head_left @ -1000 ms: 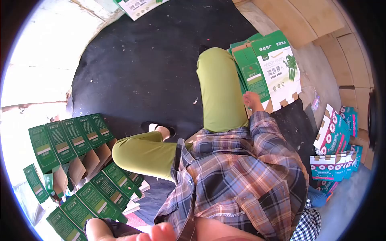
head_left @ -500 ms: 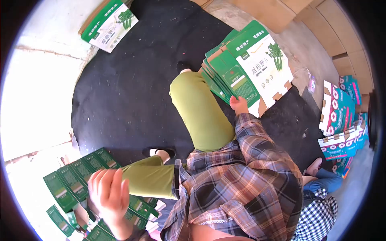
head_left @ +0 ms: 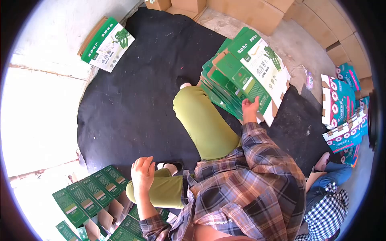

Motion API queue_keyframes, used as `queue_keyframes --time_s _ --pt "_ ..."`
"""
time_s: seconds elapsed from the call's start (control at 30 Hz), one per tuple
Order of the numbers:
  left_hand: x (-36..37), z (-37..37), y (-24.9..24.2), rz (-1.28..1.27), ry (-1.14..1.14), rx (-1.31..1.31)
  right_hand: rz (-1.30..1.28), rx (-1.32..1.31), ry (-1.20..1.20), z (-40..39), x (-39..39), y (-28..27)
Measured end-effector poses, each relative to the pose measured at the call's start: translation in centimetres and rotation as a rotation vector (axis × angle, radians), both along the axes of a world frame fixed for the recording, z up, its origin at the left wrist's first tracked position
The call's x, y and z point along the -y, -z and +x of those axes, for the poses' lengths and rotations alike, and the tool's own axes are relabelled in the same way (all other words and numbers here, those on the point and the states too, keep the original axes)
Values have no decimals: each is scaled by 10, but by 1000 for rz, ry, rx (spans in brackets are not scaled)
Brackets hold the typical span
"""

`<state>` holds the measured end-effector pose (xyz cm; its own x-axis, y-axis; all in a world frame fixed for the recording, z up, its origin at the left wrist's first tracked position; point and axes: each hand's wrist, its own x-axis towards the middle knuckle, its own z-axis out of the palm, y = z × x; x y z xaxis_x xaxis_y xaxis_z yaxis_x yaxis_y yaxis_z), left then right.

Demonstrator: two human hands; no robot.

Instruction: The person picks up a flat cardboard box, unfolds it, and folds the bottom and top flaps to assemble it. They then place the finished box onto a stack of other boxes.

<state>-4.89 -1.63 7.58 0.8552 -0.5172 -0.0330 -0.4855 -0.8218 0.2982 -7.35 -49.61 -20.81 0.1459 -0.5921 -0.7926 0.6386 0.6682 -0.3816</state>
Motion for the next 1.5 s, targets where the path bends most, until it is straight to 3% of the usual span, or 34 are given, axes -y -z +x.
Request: queue_keyframes --time_s 0.1,0.27,0.37,0.43,0.47,0.5,0.57,0.63,0.7,0.87,1.03,1.17,1.3,1.43,1.5 --pt "1 7 5 -39 -35 -15 -174 -179 16 17 28 -46" --pt "-8 16 26 -136 -106 -50 -332 -182 16 52 35 -158" --pt "-11 17 30 -257 -163 -46 -458 -133 -32 74 20 -194" --pt "-13 16 30 -309 -195 -57 -755 -116 -59 85 -2 -222" --pt "-17 15 31 -319 -211 -42 -774 -137 -102 93 -12 -238" --pt "-21 15 34 -366 -235 -56 -784 -114 -114 102 -19 -246" --pt "-26 15 36 -418 -275 -60 -1064 -8 -269 120 -30 -258" --pt "-32 13 37 -468 -342 -85 -1095 13 -375 140 -42 -271" --pt "-38 11 38 -521 -402 -92 -1303 -103 -472 163 -58 -284" --pt "-72 12 45 -704 -593 -135 -1325 223 -758 206 -114 -299" --pt "-113 21 32 -1149 -929 -109 -1404 542 -1108 212 -170 -312" --pt "-162 29 32 -1347 -1208 123 -1535 604 -1330 209 -187 -331" --pt "-193 29 30 -1479 -1363 250 -1422 764 -1505 216 -191 -329" --pt "-212 25 25 -1937 -847 70 -1395 775 -1573 221 -199 -315" --pt "-206 27 31 -2028 -814 185 -1404 756 -1615 226 -205 -303"
